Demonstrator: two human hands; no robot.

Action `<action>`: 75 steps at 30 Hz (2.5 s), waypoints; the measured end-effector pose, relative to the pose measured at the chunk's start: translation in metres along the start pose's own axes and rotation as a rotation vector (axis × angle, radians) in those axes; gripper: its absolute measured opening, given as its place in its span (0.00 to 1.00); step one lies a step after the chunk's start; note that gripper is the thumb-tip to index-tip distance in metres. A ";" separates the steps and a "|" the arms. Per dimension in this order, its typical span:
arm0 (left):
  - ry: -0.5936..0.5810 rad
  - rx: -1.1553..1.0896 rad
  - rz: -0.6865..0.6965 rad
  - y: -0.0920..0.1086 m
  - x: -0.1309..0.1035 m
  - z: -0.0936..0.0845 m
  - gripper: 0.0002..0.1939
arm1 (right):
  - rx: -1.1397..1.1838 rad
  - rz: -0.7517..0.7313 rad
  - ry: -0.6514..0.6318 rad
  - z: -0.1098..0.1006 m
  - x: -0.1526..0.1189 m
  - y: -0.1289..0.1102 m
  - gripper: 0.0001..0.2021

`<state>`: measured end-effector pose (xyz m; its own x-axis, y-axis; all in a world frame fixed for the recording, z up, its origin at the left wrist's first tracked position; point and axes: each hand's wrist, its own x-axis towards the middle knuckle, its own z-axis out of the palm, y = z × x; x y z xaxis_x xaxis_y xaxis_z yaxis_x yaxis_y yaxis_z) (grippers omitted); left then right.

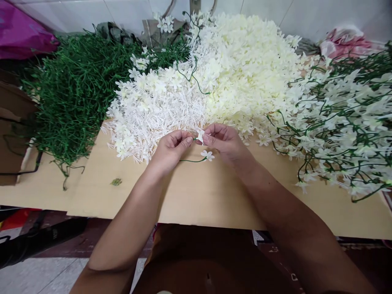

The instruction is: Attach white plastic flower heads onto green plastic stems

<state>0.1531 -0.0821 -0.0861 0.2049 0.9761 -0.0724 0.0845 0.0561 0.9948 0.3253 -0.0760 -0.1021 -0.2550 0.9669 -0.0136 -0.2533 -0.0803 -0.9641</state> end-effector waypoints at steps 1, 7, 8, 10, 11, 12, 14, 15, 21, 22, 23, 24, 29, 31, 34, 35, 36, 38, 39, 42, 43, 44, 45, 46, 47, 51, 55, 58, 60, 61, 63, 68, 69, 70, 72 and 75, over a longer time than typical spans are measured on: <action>0.000 -0.006 0.000 0.000 0.000 0.000 0.17 | 0.008 -0.002 0.003 0.000 0.000 0.000 0.21; -0.008 -0.002 -0.017 -0.001 -0.001 -0.001 0.16 | -0.067 -0.037 0.039 0.002 -0.001 -0.003 0.20; -0.003 0.012 -0.022 -0.001 -0.001 -0.001 0.16 | -0.091 -0.056 0.041 0.003 -0.001 -0.003 0.20; 0.013 0.030 -0.023 -0.002 -0.001 -0.001 0.16 | -0.140 -0.108 0.040 0.004 -0.002 -0.002 0.19; 0.019 0.030 -0.023 -0.003 0.000 -0.001 0.16 | -0.164 -0.135 0.040 0.005 -0.002 -0.002 0.19; 0.025 0.023 -0.024 -0.003 0.000 -0.001 0.16 | -0.185 -0.159 0.043 0.006 -0.002 -0.001 0.18; 0.031 -0.002 -0.037 -0.004 0.001 -0.001 0.17 | -0.211 -0.188 0.051 0.007 -0.003 0.002 0.18; 0.036 -0.018 -0.046 -0.004 0.001 -0.001 0.18 | -0.217 -0.193 0.053 0.007 -0.003 0.003 0.18; 0.050 -0.093 -0.099 -0.005 0.003 0.001 0.20 | -0.241 -0.152 0.047 0.006 -0.003 0.005 0.18; 0.051 -0.098 -0.109 -0.006 0.003 0.001 0.20 | -0.253 -0.140 0.048 0.006 -0.003 0.006 0.18; 0.054 -0.103 -0.121 -0.007 0.004 0.001 0.20 | -0.262 -0.129 0.048 0.005 -0.003 0.006 0.18; 0.057 -0.108 -0.132 -0.008 0.004 0.002 0.20 | -0.266 -0.117 0.045 0.005 -0.003 0.007 0.18; 0.056 -0.100 -0.168 -0.011 0.005 0.001 0.18 | -0.230 -0.058 0.005 0.004 -0.001 0.011 0.17; 0.054 -0.083 -0.171 -0.011 0.005 0.001 0.17 | -0.208 -0.047 -0.009 0.003 0.001 0.013 0.17; 0.047 -0.054 -0.169 -0.010 0.004 0.002 0.15 | -0.177 -0.026 -0.042 0.001 0.002 0.015 0.17; 0.047 -0.043 -0.167 -0.010 0.004 0.002 0.14 | -0.169 -0.018 -0.054 0.000 0.002 0.015 0.17; 0.045 -0.032 -0.165 -0.009 0.004 0.002 0.13 | -0.161 -0.009 -0.065 0.000 0.002 0.016 0.18; 0.043 -0.008 -0.161 -0.008 0.003 0.003 0.12 | -0.149 0.002 -0.081 -0.002 0.002 0.018 0.19; 0.041 0.005 -0.161 -0.008 0.004 0.003 0.11 | -0.145 0.005 -0.084 -0.002 0.002 0.018 0.19; 0.036 0.050 -0.168 -0.007 0.005 0.004 0.10 | -0.147 0.013 -0.086 -0.003 0.001 0.020 0.19; 0.035 0.068 -0.173 -0.007 0.005 0.004 0.10 | -0.148 0.014 -0.085 -0.003 0.001 0.020 0.19; 0.034 0.087 -0.179 -0.007 0.005 0.005 0.10 | -0.148 0.015 -0.085 -0.002 0.001 0.020 0.19; 0.033 0.103 -0.185 -0.006 0.005 0.005 0.10 | -0.146 0.015 -0.084 -0.002 0.000 0.020 0.19; 0.032 0.113 -0.192 -0.006 0.005 0.005 0.10 | -0.146 0.017 -0.084 -0.002 0.000 0.020 0.19; 0.028 0.115 -0.198 -0.005 0.005 0.005 0.10 | -0.147 0.019 -0.082 -0.002 0.000 0.020 0.19; -0.003 0.092 -0.207 -0.004 0.005 0.005 0.11 | -0.167 0.023 -0.074 -0.002 0.000 0.021 0.19; -0.052 0.114 -0.205 -0.006 0.006 0.003 0.11 | -0.204 0.018 -0.060 -0.002 0.000 0.024 0.18; -0.080 0.129 -0.179 -0.008 0.007 -0.001 0.11 | -0.230 0.018 -0.049 0.000 -0.001 0.025 0.18; -0.097 0.111 -0.176 -0.008 0.008 -0.003 0.11 | -0.227 0.014 -0.041 0.001 -0.001 0.025 0.19; -0.105 0.098 -0.180 -0.007 0.008 -0.005 0.11 | -0.213 0.013 -0.036 0.001 -0.001 0.025 0.19; -0.112 0.076 -0.183 -0.007 0.009 -0.006 0.11 | -0.171 0.006 -0.015 0.001 0.001 0.023 0.20; -0.186 0.083 -0.121 -0.007 0.010 -0.007 0.18 | -0.037 0.030 0.037 -0.002 0.004 0.020 0.24; -0.210 0.101 -0.109 -0.007 0.010 -0.007 0.19 | -0.012 0.047 0.033 -0.003 0.004 0.019 0.24; -0.225 0.121 -0.096 -0.007 0.010 -0.007 0.19 | 0.008 0.066 0.024 -0.003 0.004 0.018 0.24; -0.231 0.148 -0.066 -0.007 0.009 -0.006 0.20 | 0.039 0.092 0.001 -0.004 0.003 0.017 0.24; -0.240 0.135 -0.045 -0.008 0.008 -0.005 0.21 | 0.069 0.109 -0.046 -0.006 0.003 0.016 0.22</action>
<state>0.1492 -0.0736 -0.0938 0.4222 0.8945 -0.1469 0.2249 0.0536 0.9729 0.3257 -0.0729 -0.1191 -0.3267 0.9394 -0.1039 -0.2851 -0.2027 -0.9368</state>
